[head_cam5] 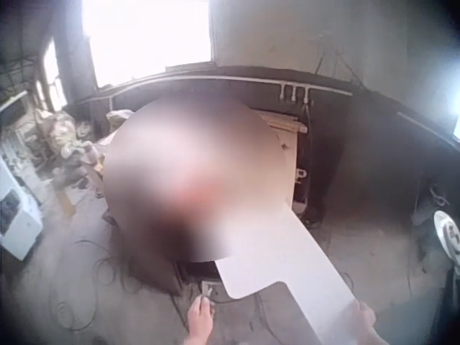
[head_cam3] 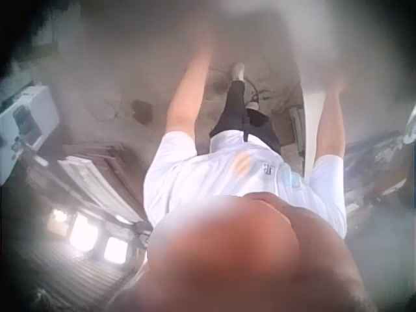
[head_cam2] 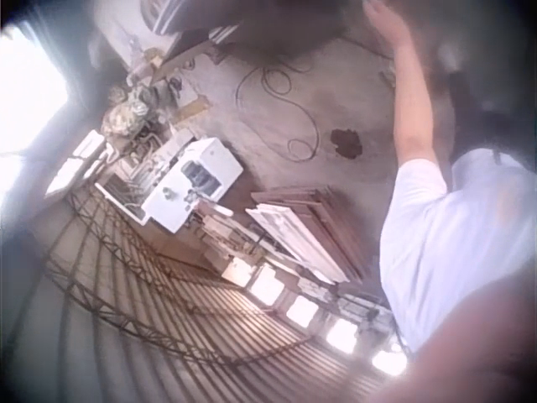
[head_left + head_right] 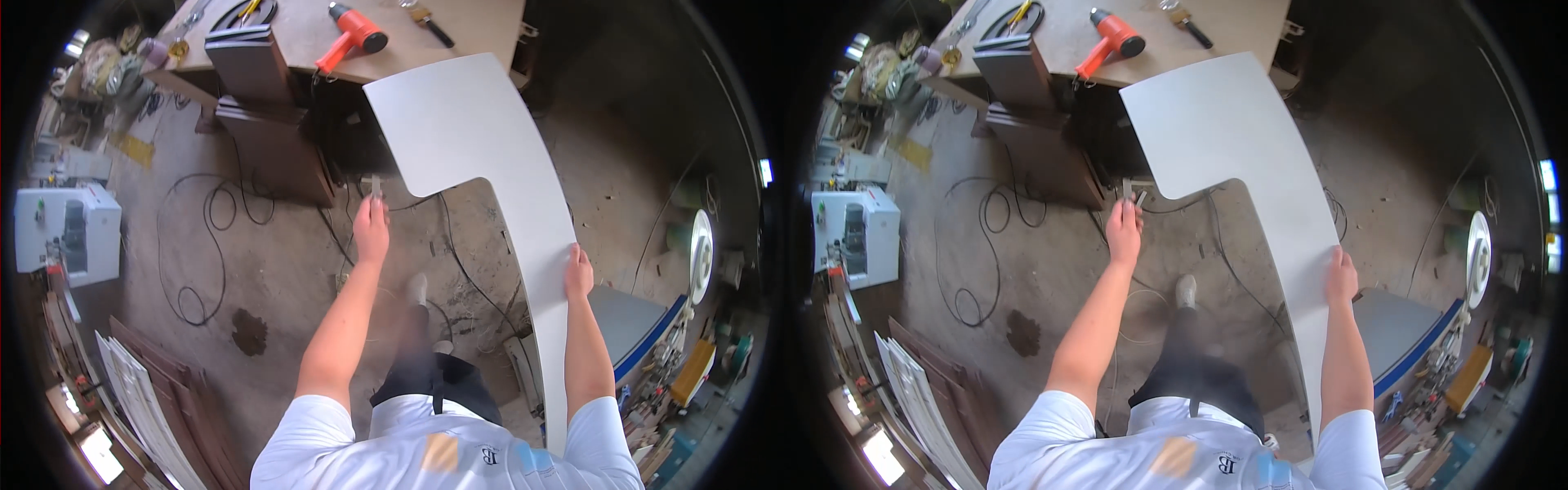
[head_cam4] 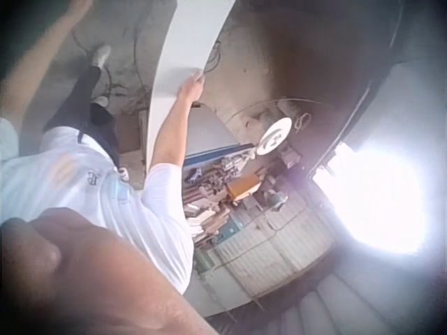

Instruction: The person uses a scraper to trim the edge of a white board, applies heat to the edge with a heat gun, and presses the surface by hand.

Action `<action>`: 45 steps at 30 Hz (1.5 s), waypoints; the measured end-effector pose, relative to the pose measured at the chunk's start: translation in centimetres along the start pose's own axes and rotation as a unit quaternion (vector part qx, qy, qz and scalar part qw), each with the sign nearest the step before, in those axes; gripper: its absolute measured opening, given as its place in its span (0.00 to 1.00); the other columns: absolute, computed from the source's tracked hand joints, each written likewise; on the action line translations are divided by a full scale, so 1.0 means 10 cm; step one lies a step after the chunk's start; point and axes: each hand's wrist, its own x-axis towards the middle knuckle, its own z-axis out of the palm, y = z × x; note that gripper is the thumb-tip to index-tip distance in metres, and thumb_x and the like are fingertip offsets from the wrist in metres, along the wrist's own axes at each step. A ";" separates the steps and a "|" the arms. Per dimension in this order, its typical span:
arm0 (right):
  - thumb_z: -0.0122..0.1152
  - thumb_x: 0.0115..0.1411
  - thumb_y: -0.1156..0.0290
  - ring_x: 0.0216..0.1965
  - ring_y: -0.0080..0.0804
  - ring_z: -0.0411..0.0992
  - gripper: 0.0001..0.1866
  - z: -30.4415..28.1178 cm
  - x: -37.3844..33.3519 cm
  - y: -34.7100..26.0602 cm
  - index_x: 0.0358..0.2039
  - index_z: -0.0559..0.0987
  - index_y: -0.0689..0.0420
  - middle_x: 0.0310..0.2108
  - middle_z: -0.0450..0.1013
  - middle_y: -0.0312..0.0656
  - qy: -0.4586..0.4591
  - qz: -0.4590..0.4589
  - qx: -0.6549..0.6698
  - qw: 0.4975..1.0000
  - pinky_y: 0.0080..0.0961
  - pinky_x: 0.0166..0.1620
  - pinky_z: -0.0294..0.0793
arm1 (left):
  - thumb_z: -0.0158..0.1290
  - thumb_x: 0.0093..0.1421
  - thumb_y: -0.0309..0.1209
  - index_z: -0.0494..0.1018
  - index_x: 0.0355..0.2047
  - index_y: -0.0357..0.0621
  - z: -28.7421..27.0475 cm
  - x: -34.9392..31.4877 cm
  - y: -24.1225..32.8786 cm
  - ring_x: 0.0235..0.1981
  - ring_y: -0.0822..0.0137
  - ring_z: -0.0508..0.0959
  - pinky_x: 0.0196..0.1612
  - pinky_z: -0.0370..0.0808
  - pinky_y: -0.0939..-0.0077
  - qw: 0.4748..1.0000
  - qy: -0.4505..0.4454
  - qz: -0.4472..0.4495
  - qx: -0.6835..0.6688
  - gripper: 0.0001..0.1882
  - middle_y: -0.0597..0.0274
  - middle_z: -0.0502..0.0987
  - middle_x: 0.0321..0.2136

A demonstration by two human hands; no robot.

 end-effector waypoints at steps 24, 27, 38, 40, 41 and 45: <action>0.39 0.71 0.38 0.53 0.49 0.77 0.36 0.07 0.08 -0.08 0.54 0.82 0.57 0.49 0.81 0.48 0.054 0.043 -0.047 0.996 0.38 0.56 0.71 | 0.52 0.69 0.49 0.76 0.31 0.49 0.15 3.09 0.61 0.32 0.51 0.80 0.31 0.75 0.59 0.887 0.063 0.326 0.321 0.18 0.59 0.80 0.29; 0.40 0.71 0.38 0.52 0.49 0.77 0.36 0.05 0.07 0.04 0.53 0.83 0.56 0.47 0.82 0.47 0.062 0.060 -0.047 0.995 0.39 0.55 0.71 | 0.58 0.66 0.44 0.76 0.29 0.49 0.18 2.66 0.61 0.29 0.54 0.80 0.28 0.74 0.63 0.876 0.040 0.408 0.254 0.15 0.61 0.78 0.26; 0.38 0.71 0.37 0.50 0.52 0.77 0.36 0.14 0.17 0.21 0.54 0.82 0.54 0.46 0.82 0.49 0.093 0.016 -0.060 0.994 0.41 0.53 0.73 | 0.57 0.68 0.49 0.78 0.31 0.46 0.23 3.06 0.90 0.28 0.59 0.81 0.30 0.73 0.69 0.869 0.036 0.297 0.394 0.19 0.62 0.80 0.24; 0.38 0.71 0.37 0.53 0.50 0.77 0.36 0.09 0.08 0.01 0.55 0.82 0.54 0.49 0.81 0.48 0.066 0.032 -0.072 0.995 0.40 0.55 0.72 | 0.59 0.67 0.48 0.78 0.32 0.42 0.24 2.99 0.82 0.24 0.72 0.76 0.29 0.71 0.75 0.981 -0.119 0.142 0.051 0.20 0.70 0.76 0.20; 0.38 0.71 0.37 0.53 0.50 0.77 0.36 0.09 0.04 -0.01 0.55 0.82 0.54 0.49 0.81 0.48 0.065 0.035 -0.072 0.995 0.40 0.55 0.72 | 0.62 0.65 0.45 0.79 0.32 0.40 0.30 2.93 0.80 0.23 0.80 0.70 0.27 0.68 0.79 0.978 -0.135 0.151 0.051 0.18 0.76 0.72 0.20; 0.39 0.72 0.40 0.51 0.50 0.77 0.33 0.11 0.06 -0.01 0.52 0.83 0.53 0.46 0.82 0.46 0.073 0.036 -0.046 0.996 0.42 0.55 0.72 | 0.62 0.66 0.40 0.75 0.28 0.45 0.46 2.83 0.83 0.18 0.81 0.65 0.23 0.61 0.80 0.985 -0.096 0.086 -0.112 0.15 0.74 0.71 0.19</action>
